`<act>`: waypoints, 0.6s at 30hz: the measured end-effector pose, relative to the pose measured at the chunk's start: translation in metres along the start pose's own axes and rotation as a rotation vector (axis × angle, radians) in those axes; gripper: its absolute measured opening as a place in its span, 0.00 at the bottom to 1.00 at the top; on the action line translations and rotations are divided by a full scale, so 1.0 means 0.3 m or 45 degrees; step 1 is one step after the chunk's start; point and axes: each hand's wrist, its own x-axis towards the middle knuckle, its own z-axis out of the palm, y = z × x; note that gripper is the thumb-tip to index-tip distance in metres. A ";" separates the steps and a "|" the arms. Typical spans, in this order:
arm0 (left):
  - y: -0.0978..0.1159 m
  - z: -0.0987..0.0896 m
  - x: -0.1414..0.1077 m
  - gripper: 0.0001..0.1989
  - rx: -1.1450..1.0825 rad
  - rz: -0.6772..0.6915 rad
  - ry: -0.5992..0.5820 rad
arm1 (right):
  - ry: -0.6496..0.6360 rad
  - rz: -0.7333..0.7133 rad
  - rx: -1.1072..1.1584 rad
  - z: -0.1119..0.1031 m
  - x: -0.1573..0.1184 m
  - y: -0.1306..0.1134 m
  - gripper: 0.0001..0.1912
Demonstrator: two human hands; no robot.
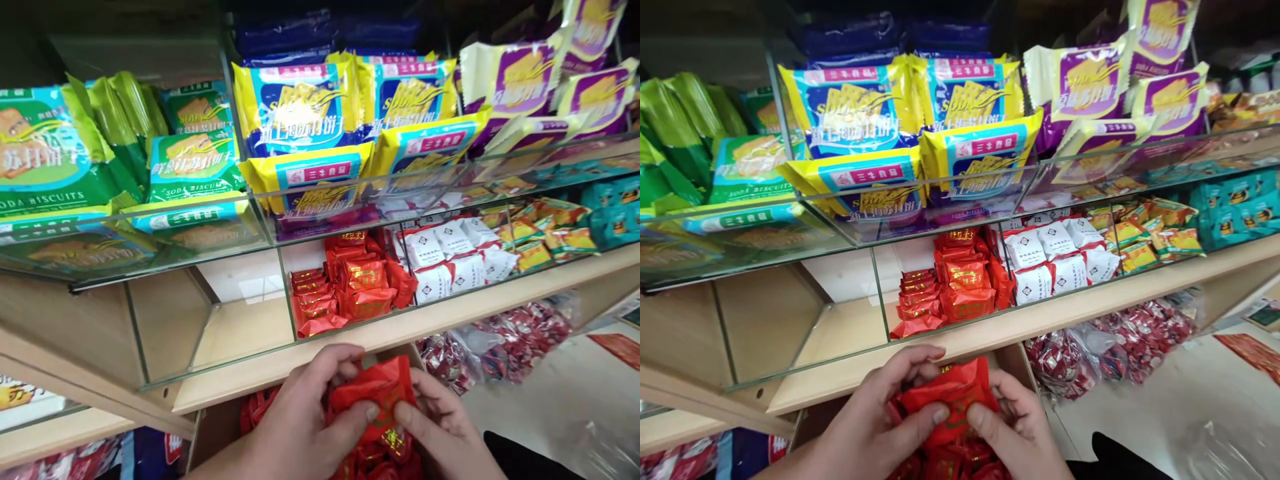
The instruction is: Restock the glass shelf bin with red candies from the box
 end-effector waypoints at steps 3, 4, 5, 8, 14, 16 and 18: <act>0.107 0.006 0.086 0.25 -0.183 -0.061 -0.155 | 0.046 -0.020 0.184 -0.034 0.007 -0.015 0.11; 0.132 0.014 0.112 0.25 -0.258 -0.099 -0.186 | 0.070 -0.033 0.231 -0.046 0.011 -0.019 0.11; 0.149 0.023 0.134 0.24 -0.314 -0.137 -0.207 | 0.104 -0.047 0.269 -0.057 0.015 -0.023 0.11; 0.173 0.044 0.177 0.22 -0.345 -0.186 -0.232 | 0.191 -0.061 0.342 -0.076 0.022 -0.041 0.09; 0.204 -0.036 0.274 0.13 0.240 0.199 0.069 | 0.280 0.013 0.406 -0.082 0.023 -0.080 0.07; 0.207 -0.064 0.345 0.13 0.291 0.283 0.351 | 0.302 0.062 0.398 -0.085 0.025 -0.077 0.08; 0.197 -0.066 0.427 0.13 0.175 0.201 0.521 | 0.289 0.111 0.367 -0.086 0.028 -0.066 0.09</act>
